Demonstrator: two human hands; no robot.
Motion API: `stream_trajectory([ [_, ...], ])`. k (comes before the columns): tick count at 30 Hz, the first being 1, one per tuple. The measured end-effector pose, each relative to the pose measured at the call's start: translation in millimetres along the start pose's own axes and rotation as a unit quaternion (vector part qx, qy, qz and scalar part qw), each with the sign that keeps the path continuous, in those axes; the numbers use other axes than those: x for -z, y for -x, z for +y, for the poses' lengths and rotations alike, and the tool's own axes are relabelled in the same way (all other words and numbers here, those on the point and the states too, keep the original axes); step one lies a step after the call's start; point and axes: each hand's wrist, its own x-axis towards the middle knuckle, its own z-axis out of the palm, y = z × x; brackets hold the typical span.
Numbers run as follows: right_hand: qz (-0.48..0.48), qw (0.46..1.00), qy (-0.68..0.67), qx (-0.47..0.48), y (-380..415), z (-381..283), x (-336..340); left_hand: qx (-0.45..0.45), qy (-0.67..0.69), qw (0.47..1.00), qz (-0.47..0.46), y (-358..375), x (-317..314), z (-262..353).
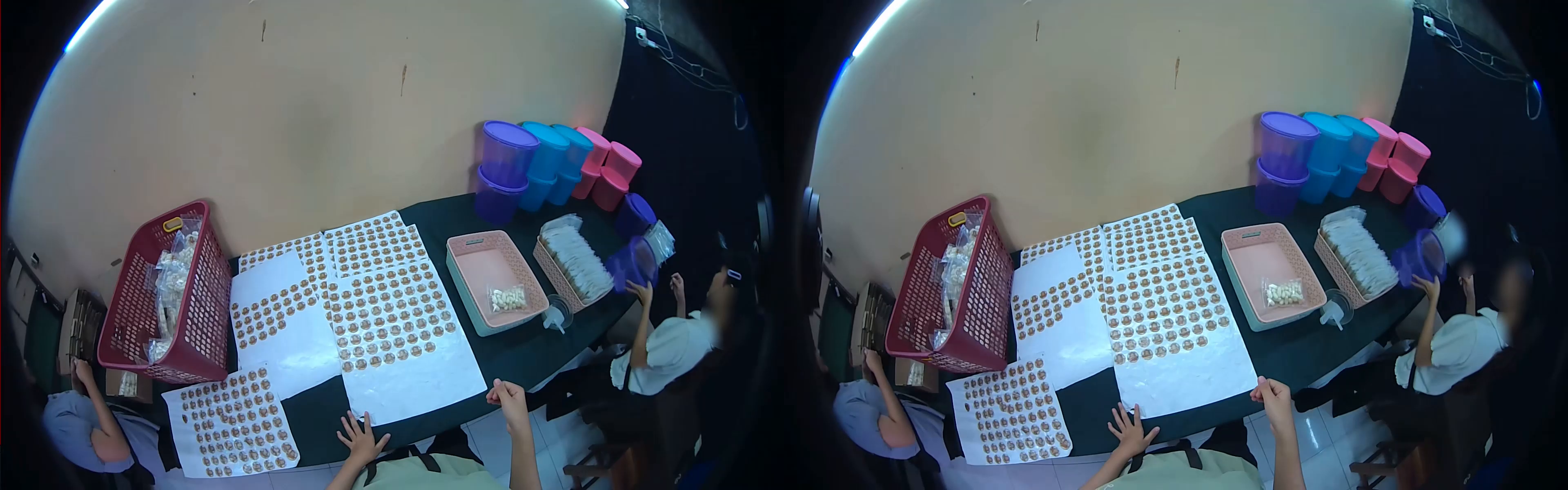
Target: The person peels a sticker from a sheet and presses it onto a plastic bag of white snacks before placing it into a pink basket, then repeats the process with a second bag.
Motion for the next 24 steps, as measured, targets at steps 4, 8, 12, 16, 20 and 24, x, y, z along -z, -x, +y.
stream_trajectory([
  [4, -0.057, 0.998, 0.018, 0.011, -39, -16, 13, 0.026, 0.005, 0.999, 0.029, 1, 2, 8],
  [8, -0.083, 0.995, 0.036, 0.048, -86, -42, 29, 0.113, 0.017, 0.992, 0.051, 1, 16, 42],
  [12, -0.096, 0.99, 0.065, 0.076, -127, -49, 50, 0.202, 0.054, 0.963, 0.169, -20, 9, 88],
  [16, -0.143, 0.983, 0.082, 0.075, -165, -41, 70, 0.132, 0.046, 0.971, 0.196, -34, 18, 140],
  [20, -0.174, 0.976, 0.118, 0.058, -199, -31, 87, 0.121, 0.135, 0.975, 0.131, -47, -22, 150],
  [24, -0.181, 0.958, 0.21, 0.068, -235, -18, 99, 0.13, 0.073, 0.976, 0.159, -44, -40, 165],
])
